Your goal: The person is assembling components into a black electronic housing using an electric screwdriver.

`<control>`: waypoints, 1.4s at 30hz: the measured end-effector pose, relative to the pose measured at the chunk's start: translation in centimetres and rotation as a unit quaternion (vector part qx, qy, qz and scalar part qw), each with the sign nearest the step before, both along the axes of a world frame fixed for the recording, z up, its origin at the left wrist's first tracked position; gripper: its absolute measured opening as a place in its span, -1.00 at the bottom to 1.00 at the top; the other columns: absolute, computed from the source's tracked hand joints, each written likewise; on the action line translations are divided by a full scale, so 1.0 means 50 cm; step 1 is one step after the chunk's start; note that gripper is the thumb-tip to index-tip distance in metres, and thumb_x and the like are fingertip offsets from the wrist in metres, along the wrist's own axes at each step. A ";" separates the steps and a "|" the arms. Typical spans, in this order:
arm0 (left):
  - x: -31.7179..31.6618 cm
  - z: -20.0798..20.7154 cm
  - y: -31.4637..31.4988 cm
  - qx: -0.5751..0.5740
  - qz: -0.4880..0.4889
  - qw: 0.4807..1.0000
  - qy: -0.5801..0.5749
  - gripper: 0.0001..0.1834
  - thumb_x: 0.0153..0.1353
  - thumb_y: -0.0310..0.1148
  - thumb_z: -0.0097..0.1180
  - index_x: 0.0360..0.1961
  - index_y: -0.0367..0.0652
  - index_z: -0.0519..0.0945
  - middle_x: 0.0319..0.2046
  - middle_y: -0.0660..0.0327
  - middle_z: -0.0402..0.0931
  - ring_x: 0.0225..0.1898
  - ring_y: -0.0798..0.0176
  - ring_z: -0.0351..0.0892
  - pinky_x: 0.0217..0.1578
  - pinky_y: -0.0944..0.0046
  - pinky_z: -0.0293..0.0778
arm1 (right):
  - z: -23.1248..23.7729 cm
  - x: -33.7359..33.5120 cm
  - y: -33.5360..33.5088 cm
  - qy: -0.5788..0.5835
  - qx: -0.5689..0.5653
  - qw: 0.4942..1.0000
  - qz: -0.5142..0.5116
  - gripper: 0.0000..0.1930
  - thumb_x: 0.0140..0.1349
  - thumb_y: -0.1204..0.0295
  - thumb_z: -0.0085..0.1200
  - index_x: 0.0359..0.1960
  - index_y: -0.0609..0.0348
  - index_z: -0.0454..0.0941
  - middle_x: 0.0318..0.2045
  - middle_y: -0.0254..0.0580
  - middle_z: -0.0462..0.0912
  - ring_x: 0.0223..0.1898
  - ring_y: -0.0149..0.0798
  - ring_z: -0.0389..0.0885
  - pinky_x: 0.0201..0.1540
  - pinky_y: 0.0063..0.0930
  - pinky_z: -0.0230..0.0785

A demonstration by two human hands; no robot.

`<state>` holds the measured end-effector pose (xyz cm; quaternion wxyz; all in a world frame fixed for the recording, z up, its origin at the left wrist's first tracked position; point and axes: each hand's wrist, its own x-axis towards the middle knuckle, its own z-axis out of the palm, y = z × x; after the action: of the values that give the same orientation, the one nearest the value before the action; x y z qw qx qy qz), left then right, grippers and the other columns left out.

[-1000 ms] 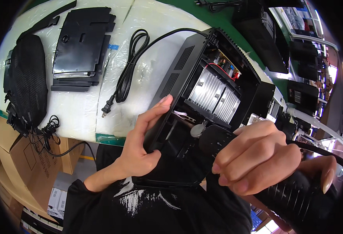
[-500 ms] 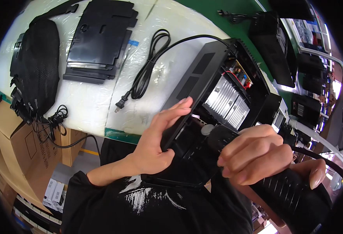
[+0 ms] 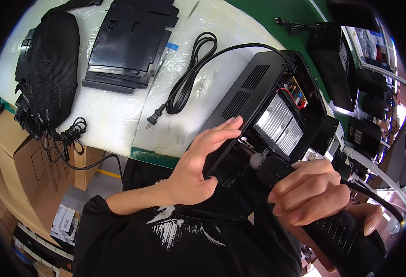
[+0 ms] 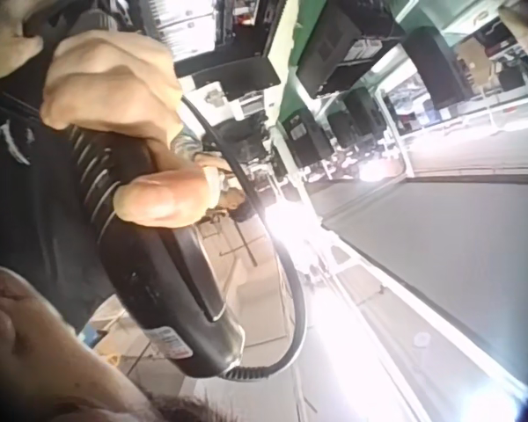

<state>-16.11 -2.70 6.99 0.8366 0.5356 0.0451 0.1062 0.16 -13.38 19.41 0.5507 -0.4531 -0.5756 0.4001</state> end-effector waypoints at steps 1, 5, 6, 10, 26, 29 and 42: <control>-0.001 0.000 0.000 0.001 -0.002 1.000 0.000 -0.13 -0.39 -0.80 -0.28 0.17 -0.25 0.24 0.30 -0.02 0.07 0.40 -0.02 -0.12 0.33 0.07 -0.01 | 0.003 -0.002 0.002 -0.001 -0.004 1.000 -0.011 -0.61 0.19 0.19 -0.08 -0.31 0.38 0.52 -0.38 0.04 0.58 -0.38 0.10 0.61 -0.43 -0.30 0.52; -0.001 -0.004 -0.006 -0.011 0.001 1.000 -0.005 -0.11 -0.40 -0.79 -0.28 0.19 -0.24 0.20 0.30 -0.04 0.08 0.41 -0.01 -0.14 0.33 0.08 -0.05 | 0.015 -0.007 0.009 -0.007 -0.023 0.998 -0.062 -0.87 0.10 0.52 0.08 -0.36 0.36 0.52 -0.44 0.01 0.58 -0.47 0.06 0.61 -0.51 -0.37 0.52; 0.000 -0.004 -0.007 -0.022 0.004 1.000 -0.006 -0.10 -0.40 -0.79 -0.28 0.20 -0.24 0.19 0.30 -0.05 0.08 0.41 -0.02 -0.14 0.34 0.09 -0.09 | 0.009 -0.003 0.002 -0.037 0.002 0.998 -0.047 -0.84 0.12 0.49 0.05 -0.35 0.38 0.51 -0.43 0.06 0.57 -0.47 0.08 0.60 -0.51 -0.35 0.52; -0.001 -0.006 -0.005 -0.002 -0.010 1.000 -0.006 -0.10 -0.39 -0.79 -0.28 0.21 -0.25 0.17 0.30 -0.08 0.07 0.41 -0.02 -0.12 0.35 0.12 -0.17 | 0.003 -0.003 0.000 0.014 0.004 0.999 -0.047 -0.79 0.15 0.41 0.04 -0.37 0.39 0.50 -0.44 0.06 0.56 -0.49 0.08 0.59 -0.52 -0.33 0.51; 0.001 0.003 -0.001 0.004 -0.012 1.000 -0.005 -0.11 -0.38 -0.80 -0.28 0.21 -0.30 0.13 0.33 -0.15 -0.02 0.41 0.00 -0.16 0.35 0.14 -0.26 | 0.054 -0.003 -0.020 -0.058 0.008 0.987 -0.150 -0.70 0.21 0.16 0.10 -0.46 0.09 0.38 -0.61 -0.20 0.56 -0.53 -0.27 0.58 -0.03 -0.42 0.37; 0.001 0.001 -0.001 0.019 -0.014 1.000 -0.004 -0.11 -0.38 -0.79 -0.29 0.21 -0.32 0.13 0.33 -0.15 -0.02 0.41 0.00 -0.16 0.35 0.14 -0.26 | 0.071 -0.003 -0.024 -0.013 0.021 0.981 -0.192 -0.64 0.16 0.12 0.16 -0.49 0.11 0.36 -0.64 -0.21 0.54 -0.64 -0.34 0.54 -0.37 -0.59 0.54; 0.013 0.028 0.000 0.147 0.027 0.989 -0.012 -0.20 -0.23 -0.69 0.05 0.20 -0.27 0.22 0.28 -0.12 0.09 0.32 -0.06 0.09 0.28 0.12 0.04 | 0.099 -0.026 -0.195 0.306 0.384 0.827 -0.274 -0.63 -0.02 0.34 0.36 -0.56 0.05 0.29 -0.75 -0.56 0.33 -0.74 -0.68 0.35 -0.55 -1.11 0.20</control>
<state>-15.44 -2.72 8.40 0.7459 0.6503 0.0334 0.1403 -1.16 -23.12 24.37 0.9151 -0.1988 -0.3371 0.0972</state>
